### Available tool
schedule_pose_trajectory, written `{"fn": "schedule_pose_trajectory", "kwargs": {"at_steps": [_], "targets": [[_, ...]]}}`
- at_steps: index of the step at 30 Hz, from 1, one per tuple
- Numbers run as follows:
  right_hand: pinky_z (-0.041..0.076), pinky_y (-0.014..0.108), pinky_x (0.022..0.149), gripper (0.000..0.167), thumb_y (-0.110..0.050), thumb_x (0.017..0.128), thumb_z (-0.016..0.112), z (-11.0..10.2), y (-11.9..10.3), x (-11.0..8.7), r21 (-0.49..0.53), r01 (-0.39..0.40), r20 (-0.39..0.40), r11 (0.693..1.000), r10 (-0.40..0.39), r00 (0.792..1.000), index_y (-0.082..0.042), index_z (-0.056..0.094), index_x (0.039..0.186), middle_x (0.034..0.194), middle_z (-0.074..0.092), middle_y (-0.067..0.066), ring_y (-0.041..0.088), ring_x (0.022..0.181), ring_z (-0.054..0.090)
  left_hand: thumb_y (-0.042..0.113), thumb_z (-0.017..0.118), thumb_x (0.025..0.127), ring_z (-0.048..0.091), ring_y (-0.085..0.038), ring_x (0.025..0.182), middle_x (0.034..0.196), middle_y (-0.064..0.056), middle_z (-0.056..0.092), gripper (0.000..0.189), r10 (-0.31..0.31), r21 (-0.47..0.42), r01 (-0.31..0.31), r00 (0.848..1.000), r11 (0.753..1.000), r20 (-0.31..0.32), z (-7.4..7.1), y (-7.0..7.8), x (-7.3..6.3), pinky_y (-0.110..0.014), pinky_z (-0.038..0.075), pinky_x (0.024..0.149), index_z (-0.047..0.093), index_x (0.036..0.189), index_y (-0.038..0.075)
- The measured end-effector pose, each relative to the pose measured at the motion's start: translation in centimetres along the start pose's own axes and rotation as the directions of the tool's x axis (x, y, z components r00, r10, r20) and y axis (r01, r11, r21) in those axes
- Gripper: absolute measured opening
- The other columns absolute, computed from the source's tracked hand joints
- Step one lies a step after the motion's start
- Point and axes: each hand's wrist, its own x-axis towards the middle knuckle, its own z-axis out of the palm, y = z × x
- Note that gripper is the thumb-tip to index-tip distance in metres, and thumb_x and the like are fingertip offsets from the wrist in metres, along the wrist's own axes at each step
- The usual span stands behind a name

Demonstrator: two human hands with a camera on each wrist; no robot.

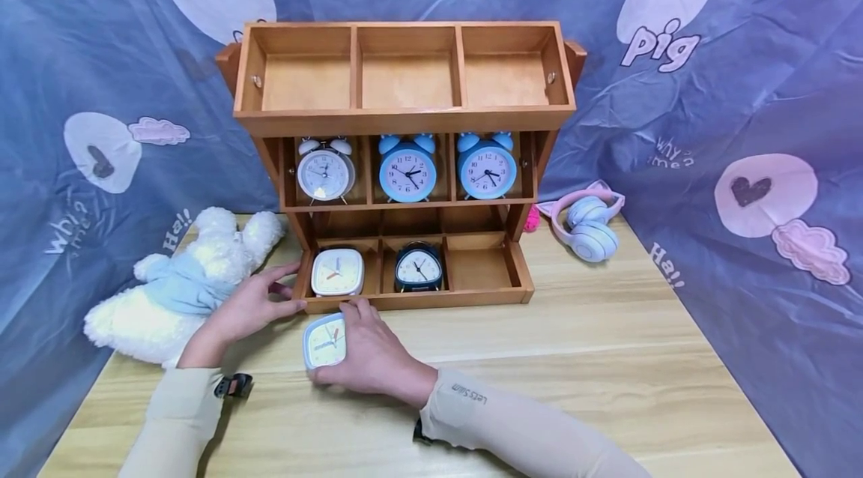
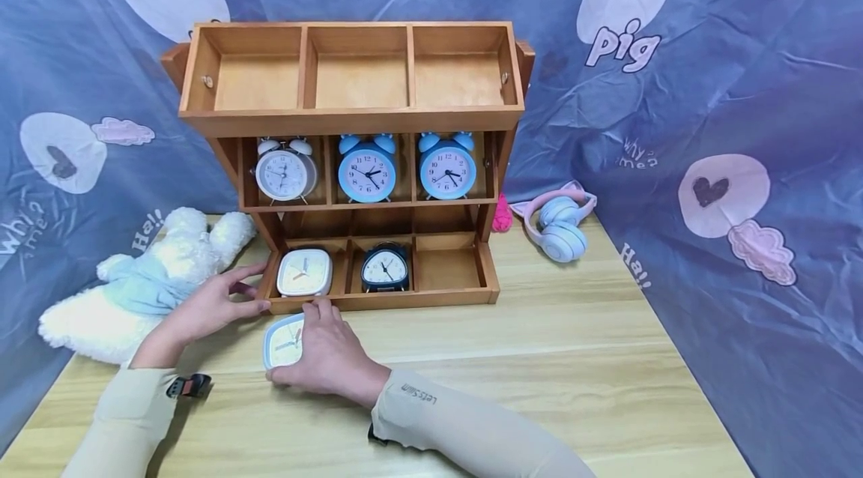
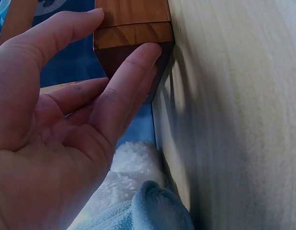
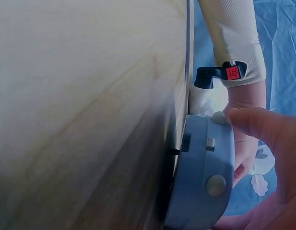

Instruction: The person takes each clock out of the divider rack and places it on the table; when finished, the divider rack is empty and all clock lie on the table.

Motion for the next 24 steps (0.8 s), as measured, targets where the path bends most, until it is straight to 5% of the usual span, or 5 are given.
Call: {"fn": "schedule_pose_trajectory", "kwargs": {"at_steps": [15,24], "targets": [[0.053,0.04,0.12,0.112,-0.06,0.083,0.094,-2.6,-0.2,-0.4,-0.061,0.079,-0.035,0.995,-0.081,0.996,-0.009,0.044,0.169,0.164,0.052,0.008,0.023,0.141,0.06,0.028,0.086,0.1,0.077,-0.035,0.112,0.131,-0.028,0.076,0.083,0.002,-0.017,-0.002,1.0,1.0,0.002,0.0,-0.2,0.3,-0.03,0.058,0.071,0.047,0.166,-0.005],[0.053,0.045,0.122,0.108,-0.057,0.088,0.091,-4.5,0.4,0.0,-0.008,0.084,-0.079,0.996,-0.085,0.993,-0.006,0.044,0.169,0.166,0.051,0.011,0.028,0.148,0.057,0.028,0.087,0.1,0.076,-0.034,0.111,0.13,-0.028,0.076,0.083,0.001,-0.015,-0.001,1.0,1.0,0.002,-0.1,-0.1,0.2,-0.03,0.058,0.072,0.048,0.166,-0.005]]}}
